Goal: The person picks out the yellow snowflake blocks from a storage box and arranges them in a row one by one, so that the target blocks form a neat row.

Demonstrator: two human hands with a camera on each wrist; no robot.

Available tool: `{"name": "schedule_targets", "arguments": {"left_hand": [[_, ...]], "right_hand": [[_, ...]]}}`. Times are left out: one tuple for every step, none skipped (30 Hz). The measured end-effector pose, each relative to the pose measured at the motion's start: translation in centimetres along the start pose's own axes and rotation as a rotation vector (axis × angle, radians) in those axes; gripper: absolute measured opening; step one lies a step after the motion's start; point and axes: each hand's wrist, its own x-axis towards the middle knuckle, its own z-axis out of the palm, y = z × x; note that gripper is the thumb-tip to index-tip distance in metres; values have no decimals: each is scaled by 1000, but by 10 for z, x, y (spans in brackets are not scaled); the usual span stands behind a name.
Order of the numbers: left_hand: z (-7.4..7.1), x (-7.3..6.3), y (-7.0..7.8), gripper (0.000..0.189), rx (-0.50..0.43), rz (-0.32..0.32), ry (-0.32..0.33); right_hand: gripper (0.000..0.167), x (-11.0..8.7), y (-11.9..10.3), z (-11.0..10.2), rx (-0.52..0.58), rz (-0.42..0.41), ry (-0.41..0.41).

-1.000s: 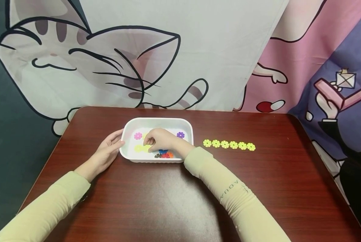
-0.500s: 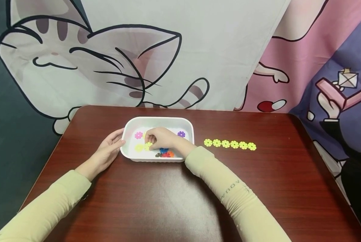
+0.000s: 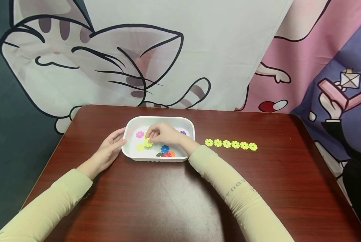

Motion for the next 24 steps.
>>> {"name": "schedule_targets", "arguments": {"left_hand": [[0,0,0,64,1,-2,1],[0,1,0,64,2,-4,2],[0,1,0,64,1,-5,2],[0,1,0,64,2,-7,2],[0,1,0,64,2,-7,1],[0,1,0,64,1,-7,0],[0,1,-1,64,3,-8,-1],[0,1,-1,64,4,-8,-2],[0,1,-1,64,3,-7,-3],[0,2,-1,64,2,-6,-5],[-1,2,-1,64,0,-4,-5],[-1,2,-1,64,-3,-5,-5],[-1,2,-1,64,-3,-5,-6],[-1,2,-1,64,-8,-3,-7],[-1,3,-2,64,-10,-1,-7],[-2,2,-2,64,-11,-2,-6],[-2,2,-2,64,-12,-3,-5],[-2,2,-2,64,-12,-2,-4],[-3,2,-2,64,-10,-2,-5],[-3,1,-2,64,-9,-3,-4],[-3,1,-3,64,-6,-2,-3],[-3,1,-3,64,-6,-2,-2],[-4,0,-3,64,-7,-1,-1],[-4,0,-3,64,-7,0,-1]], "right_hand": [[12,0,0,-1,19,4,15],[12,-1,1,-2,32,10,29],[13,-1,1,-4,41,15,44],[13,-2,1,-5,54,23,58],[14,-3,2,-6,64,31,70],[15,-4,2,-8,74,39,79],[16,-5,2,-10,82,43,88],[17,-6,2,-12,91,42,95],[18,-8,2,-14,95,39,103],[19,-9,2,-16,104,32,110],[18,-10,3,-18,108,25,116],[18,-11,3,-21,111,19,123],[17,-13,3,-23,115,14,131],[16,-14,3,-25,117,13,137],[16,-16,4,-28,115,15,145],[15,-18,4,-30,114,16,150],[14,-19,5,-33,105,20,157],[14,-21,6,-35,95,21,163],[14,-23,7,-37,86,23,170],[14,-24,8,-40,78,26,177],[13,-26,9,-42,75,27,184],[13,-28,10,-44,76,29,189],[13,-29,11,-46,78,33,195],[13,-31,11,-48,85,36,200]]}}
